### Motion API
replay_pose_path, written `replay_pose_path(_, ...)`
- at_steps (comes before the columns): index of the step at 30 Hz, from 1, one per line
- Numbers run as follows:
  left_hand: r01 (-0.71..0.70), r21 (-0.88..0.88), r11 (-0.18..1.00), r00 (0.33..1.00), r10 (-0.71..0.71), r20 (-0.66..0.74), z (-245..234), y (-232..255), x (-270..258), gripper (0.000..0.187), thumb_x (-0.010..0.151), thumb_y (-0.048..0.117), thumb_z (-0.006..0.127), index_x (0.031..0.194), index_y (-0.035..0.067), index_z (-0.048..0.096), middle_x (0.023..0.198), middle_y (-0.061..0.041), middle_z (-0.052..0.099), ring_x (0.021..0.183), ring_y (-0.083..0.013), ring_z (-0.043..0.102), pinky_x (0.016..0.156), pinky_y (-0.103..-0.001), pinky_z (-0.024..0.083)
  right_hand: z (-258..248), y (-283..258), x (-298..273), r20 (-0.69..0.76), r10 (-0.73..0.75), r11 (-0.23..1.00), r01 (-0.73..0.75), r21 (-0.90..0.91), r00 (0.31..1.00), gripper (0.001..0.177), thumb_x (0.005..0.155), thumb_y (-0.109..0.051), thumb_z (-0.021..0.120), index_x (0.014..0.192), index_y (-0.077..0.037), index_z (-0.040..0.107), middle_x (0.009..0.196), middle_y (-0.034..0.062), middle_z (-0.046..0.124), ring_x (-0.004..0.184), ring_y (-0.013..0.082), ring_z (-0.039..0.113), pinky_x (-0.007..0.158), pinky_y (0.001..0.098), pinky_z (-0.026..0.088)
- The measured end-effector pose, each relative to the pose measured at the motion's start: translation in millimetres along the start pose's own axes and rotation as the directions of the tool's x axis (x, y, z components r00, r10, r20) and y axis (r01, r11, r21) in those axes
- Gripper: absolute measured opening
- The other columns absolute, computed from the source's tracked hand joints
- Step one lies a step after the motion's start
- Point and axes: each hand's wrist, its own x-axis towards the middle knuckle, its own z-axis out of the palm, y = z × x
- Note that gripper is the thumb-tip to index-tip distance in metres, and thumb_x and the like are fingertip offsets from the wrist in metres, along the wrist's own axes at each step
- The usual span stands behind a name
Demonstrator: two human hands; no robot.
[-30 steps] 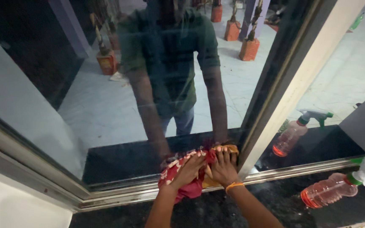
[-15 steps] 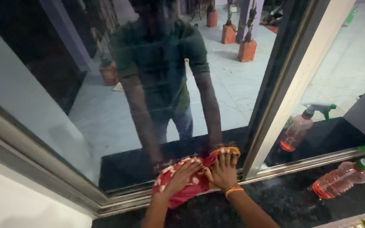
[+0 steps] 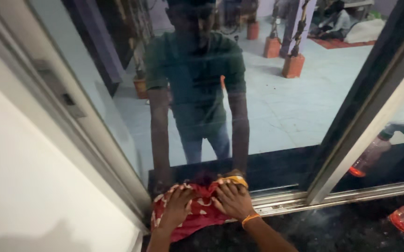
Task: The person wipes a large glass window pane with a patterned cloth, then sprays a cleaning solution onto the metal security grille and wipes it down. The person uses a spray bottle and a cloth to clean the window and grille.
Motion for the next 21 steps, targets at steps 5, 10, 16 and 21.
replay_pose_path(5, 0.055, 0.158, 0.986, 0.986, -0.029, -0.164, -51.4, -13.7, -11.6, 0.031, 0.095, 0.030, 0.054, 0.119, 0.016, 0.069, 0.133, -0.007, 0.060, 0.137, -0.0366, 0.040, 0.114, -0.059, 0.027, -12.3, -28.1, 49.8, -0.044, -0.096, 0.993, 0.093, -0.066, 0.994, 0.051, 0.099, -0.054, 0.057, 0.137, -0.020, 0.064, 0.151, 0.0034, 0.053, 0.137, 0.0219, 0.047, 0.107, 0.0462, 0.032)
replay_pose_path(10, 0.147, 0.167, 0.975, 0.957, -0.097, -0.275, -76.8, -5.8, -8.6, 0.035, 0.098, 0.033, 0.051, 0.121, 0.011, 0.067, 0.135, -0.014, 0.057, 0.142, -0.0403, 0.036, 0.116, -0.059, 0.026, -37.3, -29.4, 83.0, 0.056, -0.186, 0.972, 0.193, -0.137, 0.981, 0.059, 0.100, -0.057, 0.048, 0.146, -0.023, 0.059, 0.158, 0.0013, 0.047, 0.141, 0.0186, 0.043, 0.106, 0.0420, 0.032)
replay_pose_path(16, 0.153, 0.188, 0.970, 0.936, -0.081, -0.343, -101.7, 3.0, 3.3, 0.038, 0.100, 0.030, 0.050, 0.126, 0.006, 0.063, 0.142, -0.017, 0.054, 0.148, -0.0406, 0.032, 0.121, -0.057, 0.024, -55.9, -20.5, 110.8, 0.080, -0.189, 0.969, 0.199, -0.146, 0.979, 0.059, 0.105, -0.060, 0.041, 0.148, -0.023, 0.055, 0.161, -0.0004, 0.044, 0.141, 0.0183, 0.042, 0.106, 0.0416, 0.034)
replay_pose_path(21, 0.145, 0.179, 0.973, 0.920, -0.066, -0.386, -124.9, 6.0, 19.6, 0.043, 0.098, 0.030, 0.050, 0.132, 0.005, 0.059, 0.148, -0.018, 0.049, 0.148, -0.0404, 0.030, 0.121, -0.057, 0.022, -71.8, -17.2, 135.7, 0.308, -0.101, 0.989, 0.129, -0.073, 0.946, 0.064, 0.101, -0.061, 0.039, 0.151, -0.022, 0.050, 0.163, 0.0008, 0.038, 0.141, 0.0199, 0.039, 0.106, 0.0464, 0.031)
